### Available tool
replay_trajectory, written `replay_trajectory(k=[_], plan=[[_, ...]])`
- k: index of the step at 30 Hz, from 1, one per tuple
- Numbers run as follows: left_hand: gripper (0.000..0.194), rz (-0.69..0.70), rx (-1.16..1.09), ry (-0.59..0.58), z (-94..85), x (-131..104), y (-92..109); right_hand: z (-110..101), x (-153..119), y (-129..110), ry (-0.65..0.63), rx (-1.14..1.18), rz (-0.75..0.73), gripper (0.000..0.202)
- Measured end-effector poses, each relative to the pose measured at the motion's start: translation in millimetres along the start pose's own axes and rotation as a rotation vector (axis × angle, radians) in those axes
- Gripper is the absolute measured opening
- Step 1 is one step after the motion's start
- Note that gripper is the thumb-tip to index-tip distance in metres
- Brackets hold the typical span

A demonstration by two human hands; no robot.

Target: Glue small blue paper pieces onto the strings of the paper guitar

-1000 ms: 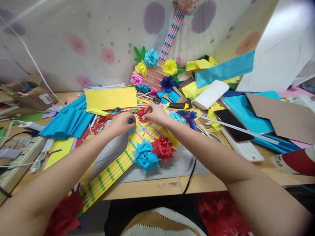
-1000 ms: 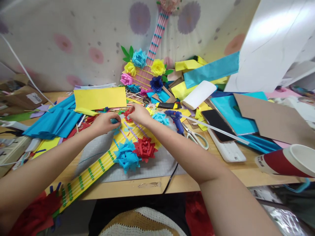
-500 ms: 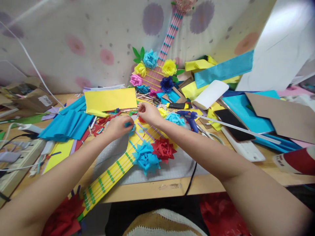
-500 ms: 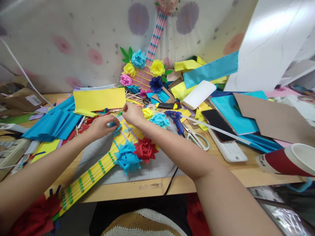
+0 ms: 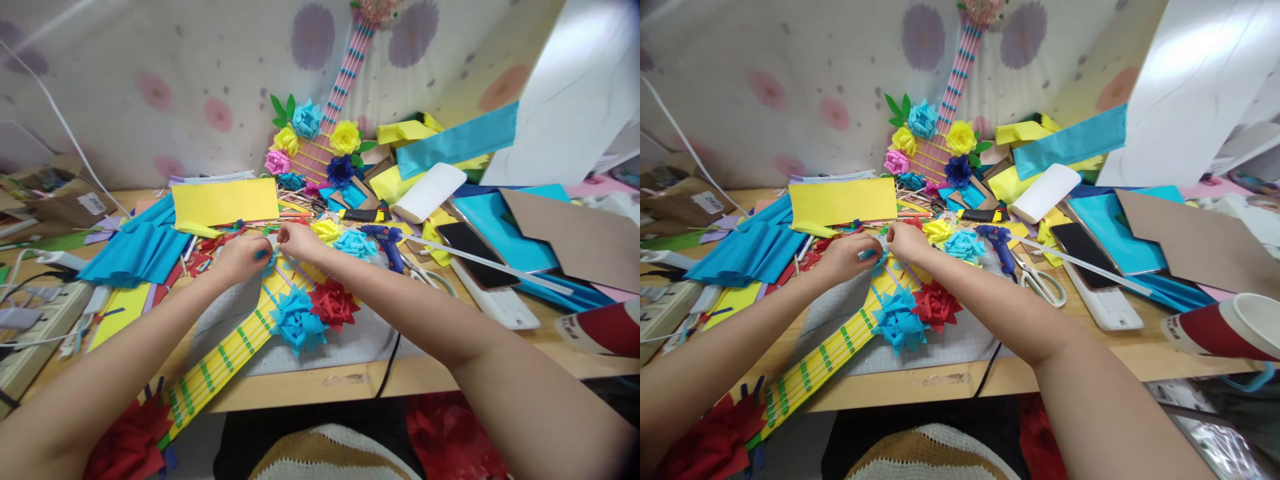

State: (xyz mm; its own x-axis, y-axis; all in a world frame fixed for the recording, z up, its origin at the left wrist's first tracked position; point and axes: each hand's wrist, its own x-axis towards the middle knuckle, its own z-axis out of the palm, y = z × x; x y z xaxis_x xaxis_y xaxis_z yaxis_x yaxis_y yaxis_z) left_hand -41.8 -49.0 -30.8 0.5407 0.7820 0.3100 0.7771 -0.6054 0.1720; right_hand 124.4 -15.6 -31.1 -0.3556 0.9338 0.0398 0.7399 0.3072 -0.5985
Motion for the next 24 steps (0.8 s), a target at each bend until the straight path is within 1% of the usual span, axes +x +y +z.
replay_trajectory(k=[6, 11, 15, 19, 21, 24], plan=[[0.012, 0.002, 0.013, 0.006, 1.2, 0.3, -0.7, -0.9, -0.7, -0.6, -0.037, 0.026, 0.024, 0.013], [0.012, 0.01, 0.0, 0.003, 0.6, 0.1, -0.8, -7.5, 2.0, 0.8, -0.08, 0.016, 0.035, 0.02], [0.012, 0.017, -0.014, -0.003, 0.5, 0.0, -1.5, -10.3, 2.5, 1.0, -0.1, -0.067, -0.023, 0.023], [0.011, 0.014, -0.016, -0.013, 0.6, 0.5, -2.7, -5.8, -1.5, -2.4, -0.095, -0.201, -0.121, 0.024], [0.011, 0.01, -0.019, -0.018, 0.6, 0.5, -3.2, -2.8, -3.2, -3.9, -0.09, -0.261, -0.139, 0.024], [0.011, 0.003, -0.014, -0.016, 0.9, 0.2, -4.1, -0.1, -3.8, -4.4, -0.097, -0.289, -0.158, 0.026]])
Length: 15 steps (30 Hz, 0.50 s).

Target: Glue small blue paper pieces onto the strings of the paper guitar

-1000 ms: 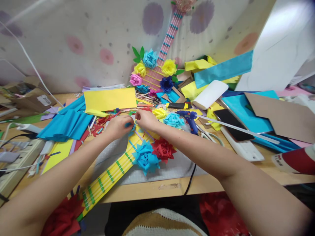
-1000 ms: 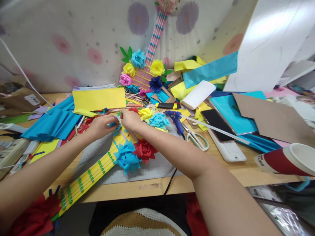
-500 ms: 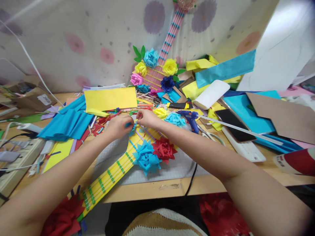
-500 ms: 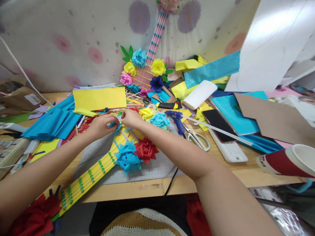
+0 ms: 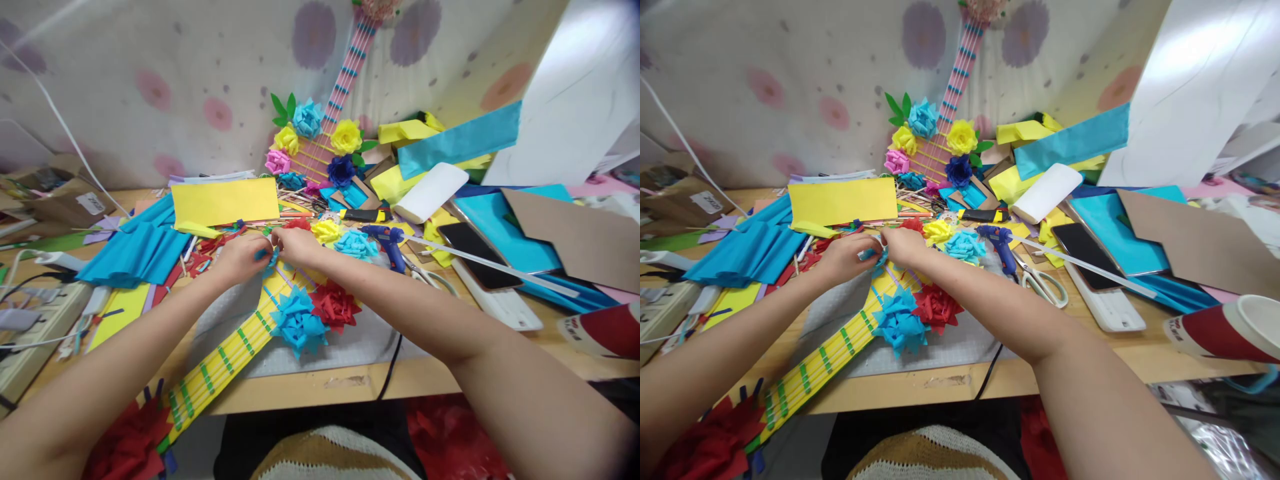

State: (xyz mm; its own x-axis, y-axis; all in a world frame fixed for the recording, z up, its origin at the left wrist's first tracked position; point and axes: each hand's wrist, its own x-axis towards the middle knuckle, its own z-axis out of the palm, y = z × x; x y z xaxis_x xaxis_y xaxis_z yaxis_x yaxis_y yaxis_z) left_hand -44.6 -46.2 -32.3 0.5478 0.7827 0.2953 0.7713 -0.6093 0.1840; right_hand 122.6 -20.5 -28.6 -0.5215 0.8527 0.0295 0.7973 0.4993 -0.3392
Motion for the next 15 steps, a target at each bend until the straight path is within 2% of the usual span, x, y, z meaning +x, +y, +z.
replay_trajectory(k=[15], plan=[[0.013, -0.022, 0.002, 0.004, -3.3, 3.2, 0.8, -6.5, -2.0, -0.2, 0.045, 0.072, -0.072, 0.028]])
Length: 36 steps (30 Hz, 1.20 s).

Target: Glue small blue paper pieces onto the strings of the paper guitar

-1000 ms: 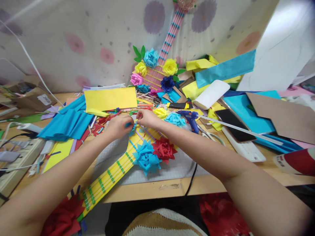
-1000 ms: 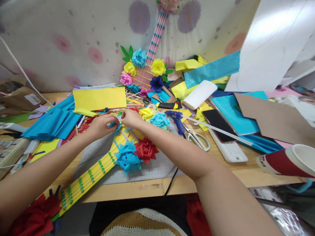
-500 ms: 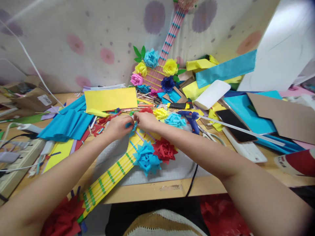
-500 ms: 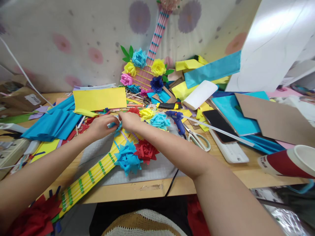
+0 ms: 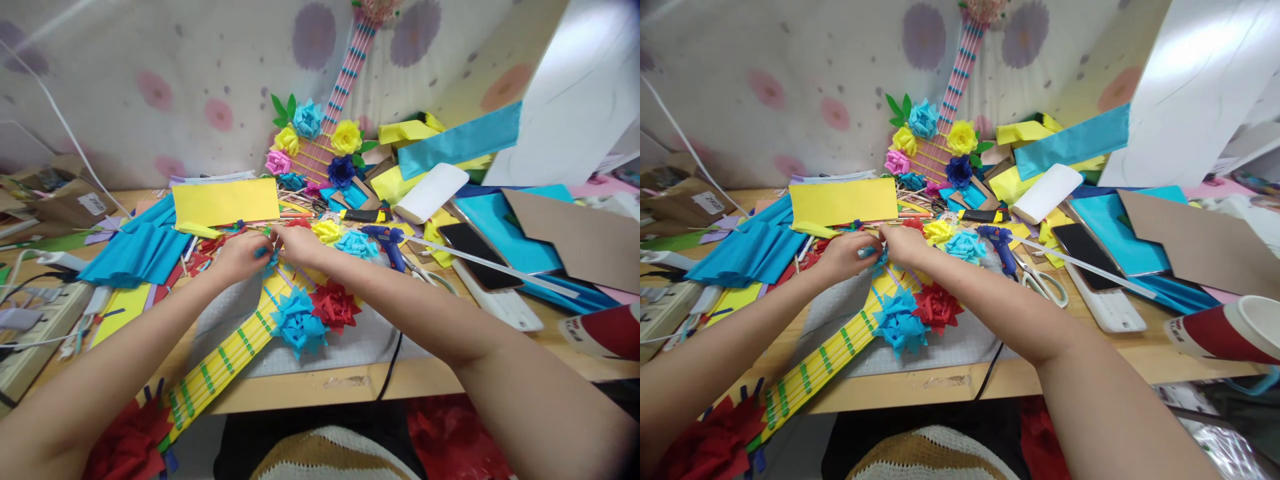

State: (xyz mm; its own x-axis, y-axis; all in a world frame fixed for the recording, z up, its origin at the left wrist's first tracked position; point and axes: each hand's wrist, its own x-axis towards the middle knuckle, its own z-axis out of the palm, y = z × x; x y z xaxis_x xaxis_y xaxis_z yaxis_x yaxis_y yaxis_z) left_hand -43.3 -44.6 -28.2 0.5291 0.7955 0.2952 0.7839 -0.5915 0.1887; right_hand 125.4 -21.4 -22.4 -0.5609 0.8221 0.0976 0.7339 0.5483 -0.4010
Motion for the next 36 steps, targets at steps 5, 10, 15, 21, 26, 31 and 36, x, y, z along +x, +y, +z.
replay_trajectory(k=[5, 10, 15, 21, 26, 31, 36], plan=[[0.013, -0.095, -0.133, 0.06, -11.0, 3.2, 4.6, -15.2, -4.0, 4.7, 0.036, 0.098, 0.024, 0.028], [0.016, -0.237, -0.335, 0.235, -20.9, 9.3, 4.0, -26.2, -9.0, 19.4, 0.028, 0.186, 0.098, 0.032], [0.016, -0.421, -0.684, 0.451, -33.8, 23.7, 7.6, -18.0, -11.0, 23.9, 0.004, 0.264, 0.117, 0.026], [0.016, -0.54, -0.941, 0.629, -59.3, 33.7, -1.4, -5.7, -7.5, 20.1, -0.029, 0.305, 0.122, 0.026], [0.015, -0.646, -1.058, 0.825, -83.5, 40.5, -22.5, -4.5, -5.3, 12.0, -0.067, 0.28, 0.108, 0.028], [0.02, -0.727, -0.9, 0.847, -84.3, 39.9, -46.3, -8.2, -4.8, 6.8, -0.11, 0.383, 0.16, 0.031], [0.01, -0.931, -0.947, 0.872, -77.9, 25.2, -69.9, -17.1, -10.5, 16.8, -0.069, 0.385, 0.166, 0.026]])
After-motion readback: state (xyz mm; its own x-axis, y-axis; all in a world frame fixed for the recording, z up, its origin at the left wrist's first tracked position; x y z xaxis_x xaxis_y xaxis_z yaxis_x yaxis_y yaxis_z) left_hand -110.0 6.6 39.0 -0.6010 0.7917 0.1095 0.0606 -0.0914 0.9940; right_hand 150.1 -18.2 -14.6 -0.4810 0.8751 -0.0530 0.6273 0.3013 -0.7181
